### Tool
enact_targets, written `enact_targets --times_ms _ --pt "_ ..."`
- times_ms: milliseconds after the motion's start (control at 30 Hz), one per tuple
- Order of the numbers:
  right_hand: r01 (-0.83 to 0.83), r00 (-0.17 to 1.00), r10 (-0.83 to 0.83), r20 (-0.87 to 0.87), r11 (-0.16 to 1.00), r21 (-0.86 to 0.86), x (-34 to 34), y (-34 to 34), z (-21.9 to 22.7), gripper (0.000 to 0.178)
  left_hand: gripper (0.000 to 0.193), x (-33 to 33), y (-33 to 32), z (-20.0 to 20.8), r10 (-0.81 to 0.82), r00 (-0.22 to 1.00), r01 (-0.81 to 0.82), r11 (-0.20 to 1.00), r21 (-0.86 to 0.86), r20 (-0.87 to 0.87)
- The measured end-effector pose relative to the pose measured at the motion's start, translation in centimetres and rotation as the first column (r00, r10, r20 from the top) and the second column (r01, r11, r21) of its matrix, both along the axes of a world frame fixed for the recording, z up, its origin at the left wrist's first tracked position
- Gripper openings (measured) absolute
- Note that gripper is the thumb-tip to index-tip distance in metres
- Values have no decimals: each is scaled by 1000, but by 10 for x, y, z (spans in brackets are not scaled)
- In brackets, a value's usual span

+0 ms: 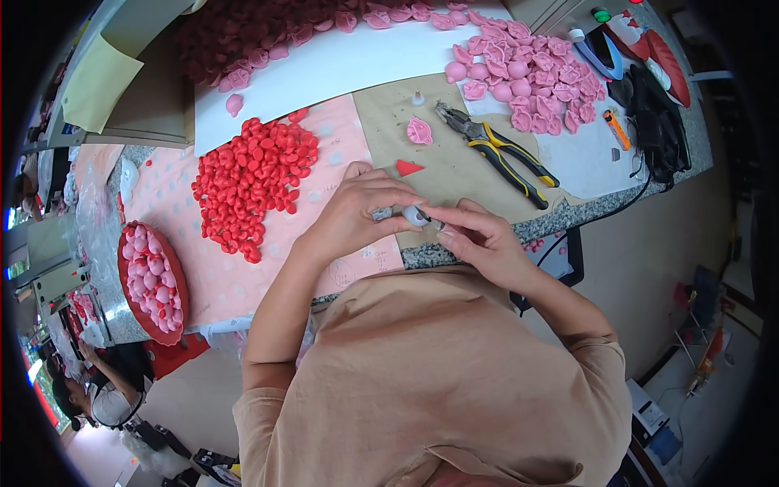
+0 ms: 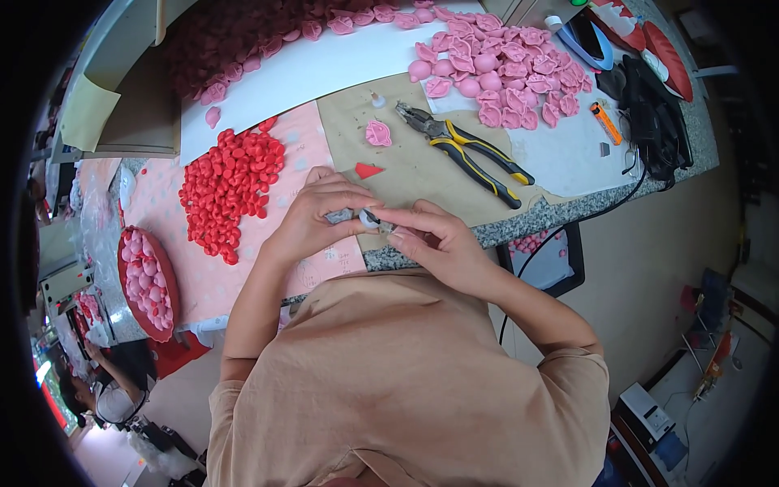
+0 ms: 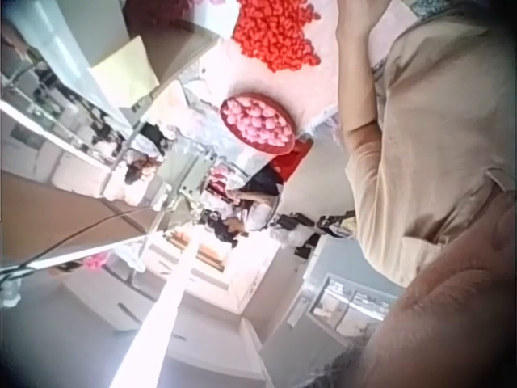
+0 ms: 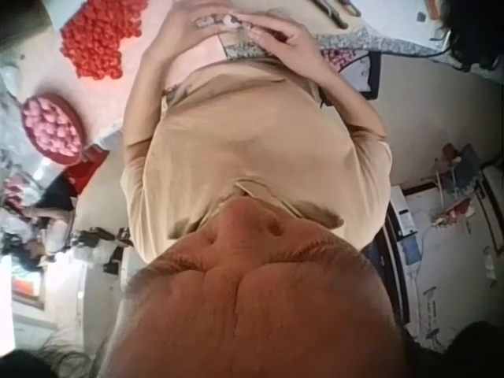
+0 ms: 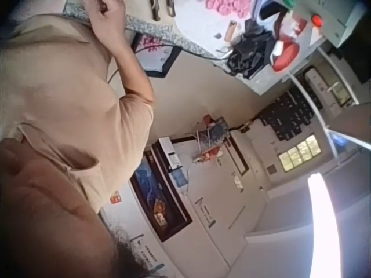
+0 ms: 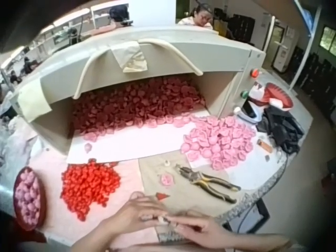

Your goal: Assembling small plastic toy components using glue and pliers at a factory workbench.

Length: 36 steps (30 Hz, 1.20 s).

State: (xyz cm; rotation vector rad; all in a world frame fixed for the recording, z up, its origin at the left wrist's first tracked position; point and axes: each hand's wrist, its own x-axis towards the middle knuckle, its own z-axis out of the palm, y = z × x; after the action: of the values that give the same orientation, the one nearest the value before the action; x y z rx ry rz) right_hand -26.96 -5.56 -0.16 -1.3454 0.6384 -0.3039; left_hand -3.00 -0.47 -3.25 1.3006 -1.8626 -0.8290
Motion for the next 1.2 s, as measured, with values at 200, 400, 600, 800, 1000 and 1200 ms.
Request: enact_targets --times_ms 200,400,600,800,1000,1200 --pt "-104 995 98 -37 914 -391 -1 -11 -1 40 31 0 1 -2 2 1000 -2 1000 -20 5" --pt "42 999 -33 -26 804 593 -2 -14 -1 39 28 1 -1 -4 -11 1000 11 1000 -21 0" --pt "-98 992 118 -37 931 352 -4 -21 10 46 29 1 0 -5 -8 1000 7 1000 -14 -17" --pt "-210 974 213 -78 977 36 -3 -24 9 47 32 1 -1 -6 -5 1000 5 1000 -22 -2" --pt "-267 962 260 -87 960 -87 -2 -30 9 44 34 1 -1 -1 -9 1000 9 1000 -5 5" --pt "-278 953 275 -125 961 -6 -1 -34 11 42 33 1 -1 -1 -10 1000 10 1000 -12 -3"
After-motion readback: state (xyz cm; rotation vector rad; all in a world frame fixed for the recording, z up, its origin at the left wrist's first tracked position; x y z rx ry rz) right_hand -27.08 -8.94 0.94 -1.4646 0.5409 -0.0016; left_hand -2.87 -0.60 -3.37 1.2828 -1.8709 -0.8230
